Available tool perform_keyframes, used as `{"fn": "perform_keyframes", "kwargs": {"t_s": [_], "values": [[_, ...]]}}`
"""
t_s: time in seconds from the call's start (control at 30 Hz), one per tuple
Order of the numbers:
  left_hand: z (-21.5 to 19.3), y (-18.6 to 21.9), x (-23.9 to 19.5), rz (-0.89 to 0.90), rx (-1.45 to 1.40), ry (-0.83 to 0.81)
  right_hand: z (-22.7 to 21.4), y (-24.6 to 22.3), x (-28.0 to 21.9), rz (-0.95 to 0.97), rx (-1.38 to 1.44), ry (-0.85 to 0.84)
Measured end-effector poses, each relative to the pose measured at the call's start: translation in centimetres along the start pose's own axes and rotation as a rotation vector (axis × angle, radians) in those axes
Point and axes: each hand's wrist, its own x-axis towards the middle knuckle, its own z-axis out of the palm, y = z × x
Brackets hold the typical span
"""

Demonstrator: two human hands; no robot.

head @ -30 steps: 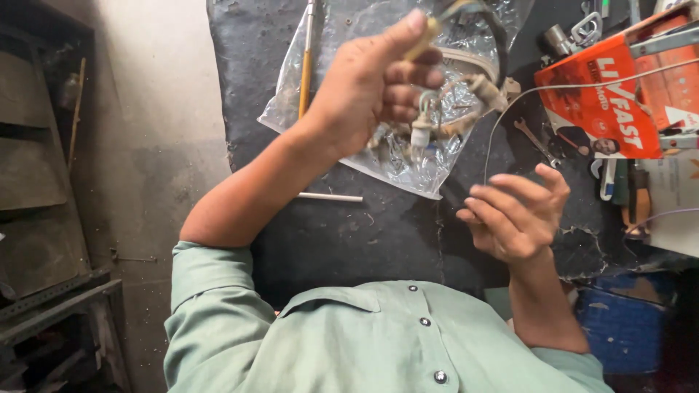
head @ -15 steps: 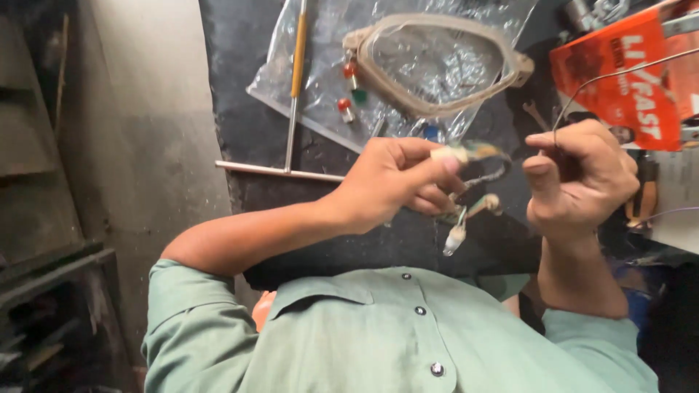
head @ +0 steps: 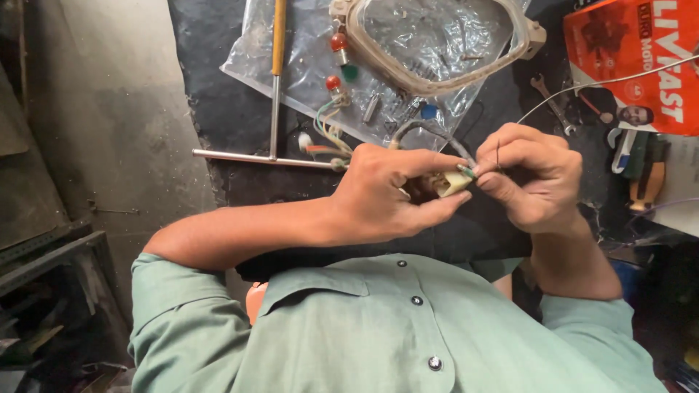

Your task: The person sits at a workshop workbench and works on a motorcycle speedometer assembly. They open a cardboard box, move the instrument cluster aside, and manipulate the wiring harness, pulling wires, separating connectors, and fitting a bulb into a connector by hand.

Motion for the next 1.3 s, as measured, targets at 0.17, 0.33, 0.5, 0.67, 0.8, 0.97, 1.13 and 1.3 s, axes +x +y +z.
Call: {"fn": "perform_keyframes", "kwargs": {"t_s": [0.17, 0.33, 0.5, 0.67, 0.8, 0.97, 1.13, 1.3], "values": [[-0.6, 0.2, 0.1, -0.067, -0.191, -0.054, 0.8, 0.9, -0.6, 0.034, 0.208, 0.015], [-1.2, -0.2, 0.6, -0.173, -0.334, -0.148, 1.1, 1.2, -1.6, 0.102, 0.467, 0.026], [-0.9, -1.1, 0.7, -0.209, -0.337, -0.124, 0.9, 1.6, -2.1, 0.187, 0.604, 0.002], [-1.5, -0.8, 0.8, -0.203, -0.279, -0.205, 0.9, 1.6, -1.8, 0.226, 0.665, -0.087], [-1.7, -0.4, 1.1, -0.244, -0.258, -0.198, 1.1, 1.6, -1.9, 0.227, 0.661, -0.086], [-1.8, -0.7, 1.2, -0.236, -0.217, -0.186, 1.5, 1.4, -1.9, 0.216, 0.683, 0.007], [-1.7, -1.0, 1.2, -0.260, -0.221, -0.188, 1.4, 1.6, -2.1, 0.184, 0.538, 0.018], [-1.3, -0.9, 0.4, -0.094, -0.126, -0.219, 1.0, 1.5, -1.9, 0.179, 0.555, 0.095]]}}
